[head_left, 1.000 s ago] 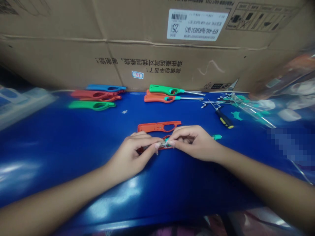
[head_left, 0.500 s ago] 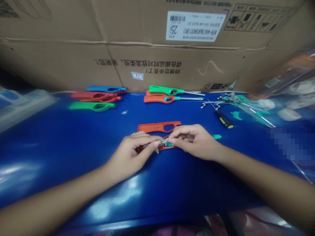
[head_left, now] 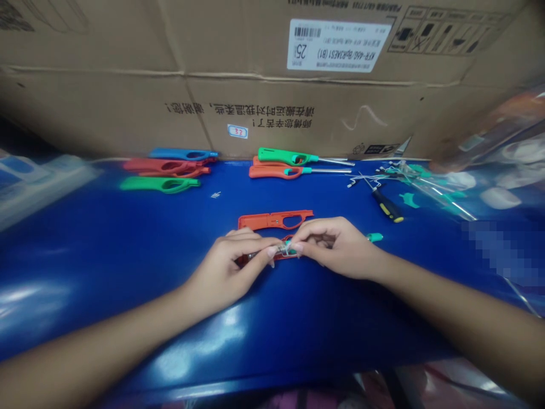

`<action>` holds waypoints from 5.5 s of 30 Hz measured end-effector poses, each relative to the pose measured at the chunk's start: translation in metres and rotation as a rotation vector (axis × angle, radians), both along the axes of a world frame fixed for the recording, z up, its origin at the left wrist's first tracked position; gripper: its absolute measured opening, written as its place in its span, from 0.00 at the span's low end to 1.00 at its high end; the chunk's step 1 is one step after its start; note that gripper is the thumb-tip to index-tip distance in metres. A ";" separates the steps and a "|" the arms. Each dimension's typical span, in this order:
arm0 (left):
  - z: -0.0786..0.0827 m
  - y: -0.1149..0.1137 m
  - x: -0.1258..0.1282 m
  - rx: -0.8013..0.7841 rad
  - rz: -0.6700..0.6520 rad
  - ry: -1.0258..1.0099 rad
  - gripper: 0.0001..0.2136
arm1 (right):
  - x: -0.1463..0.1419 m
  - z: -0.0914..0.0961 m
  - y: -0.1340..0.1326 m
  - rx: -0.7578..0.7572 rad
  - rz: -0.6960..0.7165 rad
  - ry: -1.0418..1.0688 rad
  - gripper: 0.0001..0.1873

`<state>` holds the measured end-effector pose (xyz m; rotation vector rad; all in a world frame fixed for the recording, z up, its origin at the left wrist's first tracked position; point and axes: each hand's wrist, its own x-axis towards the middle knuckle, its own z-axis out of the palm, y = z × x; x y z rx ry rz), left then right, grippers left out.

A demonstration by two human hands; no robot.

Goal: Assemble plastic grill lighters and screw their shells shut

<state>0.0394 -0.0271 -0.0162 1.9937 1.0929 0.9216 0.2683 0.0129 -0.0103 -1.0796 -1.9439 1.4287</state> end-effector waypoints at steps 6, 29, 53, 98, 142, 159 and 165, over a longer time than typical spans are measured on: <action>-0.001 0.000 0.000 0.003 -0.008 -0.001 0.10 | -0.001 0.003 -0.001 -0.032 0.010 0.040 0.10; 0.009 0.001 -0.012 0.091 -0.040 0.153 0.12 | 0.001 0.003 0.000 0.018 0.036 -0.001 0.12; 0.008 0.005 -0.016 0.059 0.015 0.292 0.06 | 0.002 0.002 -0.002 0.195 0.011 -0.034 0.11; 0.005 0.003 -0.019 0.113 -0.069 0.266 0.06 | 0.005 0.001 -0.009 0.840 0.217 -0.392 0.07; -0.003 -0.003 -0.007 0.106 0.019 0.186 0.05 | -0.005 -0.007 -0.007 0.516 0.011 -0.179 0.03; -0.001 -0.002 -0.008 0.098 -0.003 0.174 0.05 | -0.006 -0.006 -0.006 0.461 -0.035 -0.171 0.03; 0.000 0.000 -0.009 0.100 -0.017 0.202 0.06 | -0.004 -0.006 -0.006 0.527 -0.002 -0.178 0.05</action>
